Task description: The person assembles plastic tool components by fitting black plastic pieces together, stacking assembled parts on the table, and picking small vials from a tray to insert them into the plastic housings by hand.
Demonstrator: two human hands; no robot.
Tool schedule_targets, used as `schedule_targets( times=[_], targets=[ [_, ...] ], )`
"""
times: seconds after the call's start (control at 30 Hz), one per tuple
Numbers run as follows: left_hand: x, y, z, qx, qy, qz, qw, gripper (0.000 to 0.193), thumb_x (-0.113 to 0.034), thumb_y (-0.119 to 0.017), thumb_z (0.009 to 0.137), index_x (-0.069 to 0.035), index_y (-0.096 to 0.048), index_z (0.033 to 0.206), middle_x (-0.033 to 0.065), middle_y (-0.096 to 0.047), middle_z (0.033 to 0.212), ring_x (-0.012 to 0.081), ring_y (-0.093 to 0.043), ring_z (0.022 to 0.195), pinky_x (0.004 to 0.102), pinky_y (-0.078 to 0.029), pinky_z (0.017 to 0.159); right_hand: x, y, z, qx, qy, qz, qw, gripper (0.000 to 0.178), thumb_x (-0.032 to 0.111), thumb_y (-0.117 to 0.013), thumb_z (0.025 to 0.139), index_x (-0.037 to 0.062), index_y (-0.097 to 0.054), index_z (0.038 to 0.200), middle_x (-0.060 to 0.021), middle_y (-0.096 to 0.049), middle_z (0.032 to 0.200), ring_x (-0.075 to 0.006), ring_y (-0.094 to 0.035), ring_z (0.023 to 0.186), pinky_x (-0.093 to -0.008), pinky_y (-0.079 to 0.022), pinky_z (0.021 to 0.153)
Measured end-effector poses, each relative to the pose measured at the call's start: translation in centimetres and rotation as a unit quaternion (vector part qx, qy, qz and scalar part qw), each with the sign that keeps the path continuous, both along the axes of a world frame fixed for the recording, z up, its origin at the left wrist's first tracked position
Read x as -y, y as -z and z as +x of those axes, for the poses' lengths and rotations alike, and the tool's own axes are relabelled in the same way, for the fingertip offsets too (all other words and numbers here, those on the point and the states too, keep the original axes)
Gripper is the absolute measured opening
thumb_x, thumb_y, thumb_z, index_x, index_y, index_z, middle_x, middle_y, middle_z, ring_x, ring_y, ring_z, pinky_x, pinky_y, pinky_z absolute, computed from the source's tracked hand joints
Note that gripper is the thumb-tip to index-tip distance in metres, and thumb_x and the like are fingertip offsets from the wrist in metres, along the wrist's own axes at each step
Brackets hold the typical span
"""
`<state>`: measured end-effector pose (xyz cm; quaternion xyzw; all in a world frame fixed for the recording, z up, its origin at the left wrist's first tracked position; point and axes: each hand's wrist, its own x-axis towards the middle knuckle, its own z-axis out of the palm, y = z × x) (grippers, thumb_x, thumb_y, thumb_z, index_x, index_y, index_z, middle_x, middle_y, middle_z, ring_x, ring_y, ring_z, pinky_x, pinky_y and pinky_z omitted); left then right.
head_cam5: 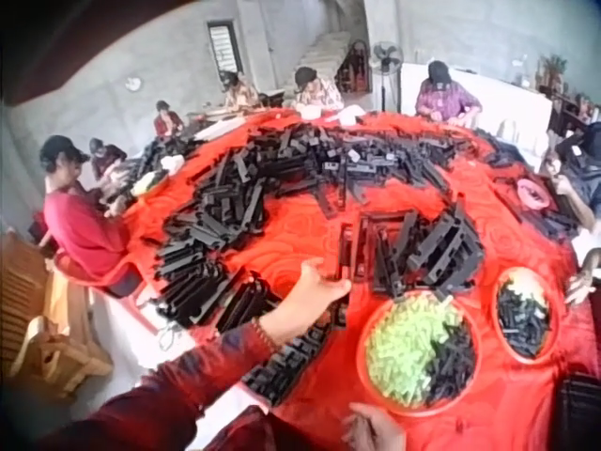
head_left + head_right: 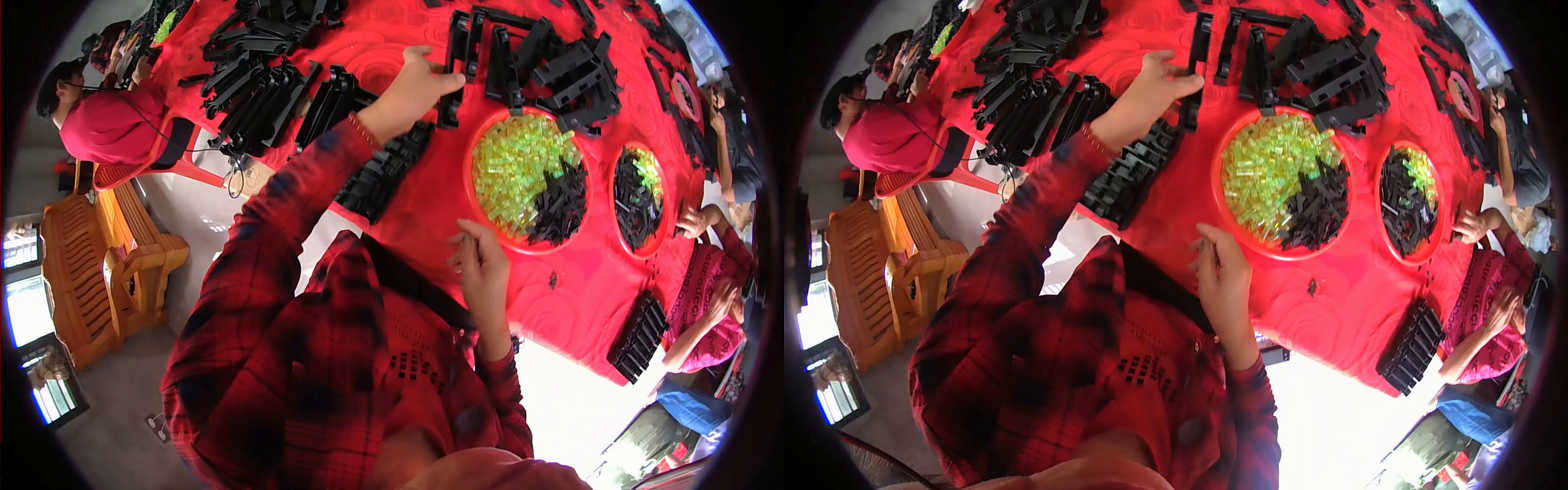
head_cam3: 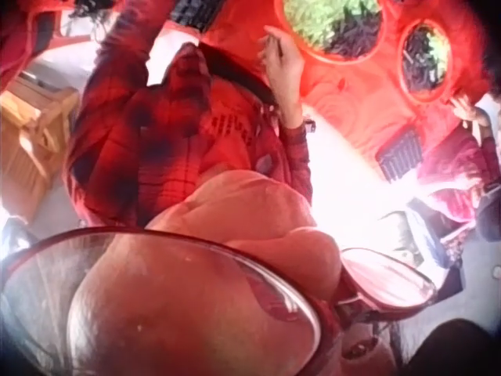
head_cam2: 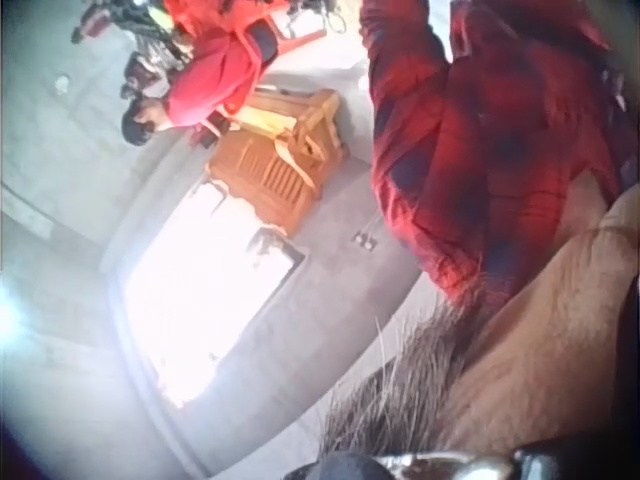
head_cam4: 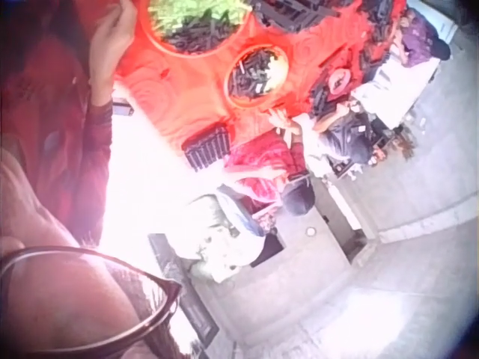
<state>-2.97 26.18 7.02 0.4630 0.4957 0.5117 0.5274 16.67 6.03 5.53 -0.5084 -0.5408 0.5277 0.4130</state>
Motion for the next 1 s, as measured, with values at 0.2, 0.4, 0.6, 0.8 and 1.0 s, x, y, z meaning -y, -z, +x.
schedule_targets(
  times=[0.2, 0.4, 0.6, 0.8, 1.0],
  targets=[
    [11.1, -2.9, 1.2, -0.039, 0.175, -0.094, 0.979, 0.048, -0.010, -0.067, 0.092, 0.002, -0.047, 0.134, 0.0107, -0.055, 0.126, 0.0164, -0.055, 0.115, 0.0280, -0.043, 0.099, -0.2, -2.2, 1.4, 0.218, 0.090, 0.239, 0.942, 0.044, 0.000, -0.065, 0.089, 0.0024, -0.055, 0.132, -0.0148, -0.055, 0.122, -0.0238, -0.056, 0.103, -0.0335, -0.048, 0.085],
    [16.0, 0.4, -0.9, 0.071, 0.373, -0.206, 0.902, 0.045, -0.004, -0.063, 0.092, 0.001, -0.048, 0.135, 0.0067, -0.061, 0.121, 0.0114, -0.057, 0.110, 0.0255, -0.046, 0.095, 1.1, -3.9, 2.9, 0.474, -0.036, 0.335, 0.814, 0.058, 0.017, -0.075, 0.079, 0.0082, -0.057, 0.133, -0.0111, -0.049, 0.135, -0.0276, -0.046, 0.121, -0.0439, -0.031, 0.100],
    [18.1, 1.8, -0.6, 0.155, 0.376, -0.282, 0.869, 0.054, -0.023, -0.070, 0.090, 0.001, -0.050, 0.134, 0.0083, -0.062, 0.118, 0.0110, -0.062, 0.095, 0.0222, -0.051, 0.079, 2.7, -2.1, 3.9, 0.470, -0.083, 0.297, 0.827, 0.023, 0.018, -0.073, 0.080, 0.0112, -0.065, 0.101, -0.0022, -0.058, 0.111, -0.0212, -0.054, 0.106, -0.0417, -0.032, 0.095],
    [19.3, 9.1, -0.4, 0.462, 0.330, -0.244, 0.786, 0.063, -0.040, -0.051, 0.101, 0.002, -0.037, 0.146, 0.0133, -0.063, 0.125, 0.0217, -0.067, 0.104, 0.0311, -0.055, 0.082, 3.3, -1.1, 4.3, 0.434, 0.007, 0.289, 0.853, 0.020, 0.021, -0.075, 0.079, 0.0116, -0.066, 0.093, -0.0022, -0.057, 0.107, -0.0204, -0.055, 0.098, -0.0405, -0.033, 0.088],
    [21.4, 6.6, 3.5, 0.401, 0.230, -0.171, 0.870, 0.054, -0.034, -0.059, 0.099, -0.005, -0.044, 0.142, 0.0100, -0.049, 0.144, 0.0218, -0.050, 0.130, 0.0397, -0.039, 0.111, 4.0, 0.9, 2.5, 0.491, 0.000, 0.303, 0.817, 0.027, 0.022, -0.077, 0.077, 0.0112, -0.064, 0.099, 0.0002, -0.058, 0.103, -0.0199, -0.055, 0.097, -0.0408, -0.034, 0.086]
  ],
)
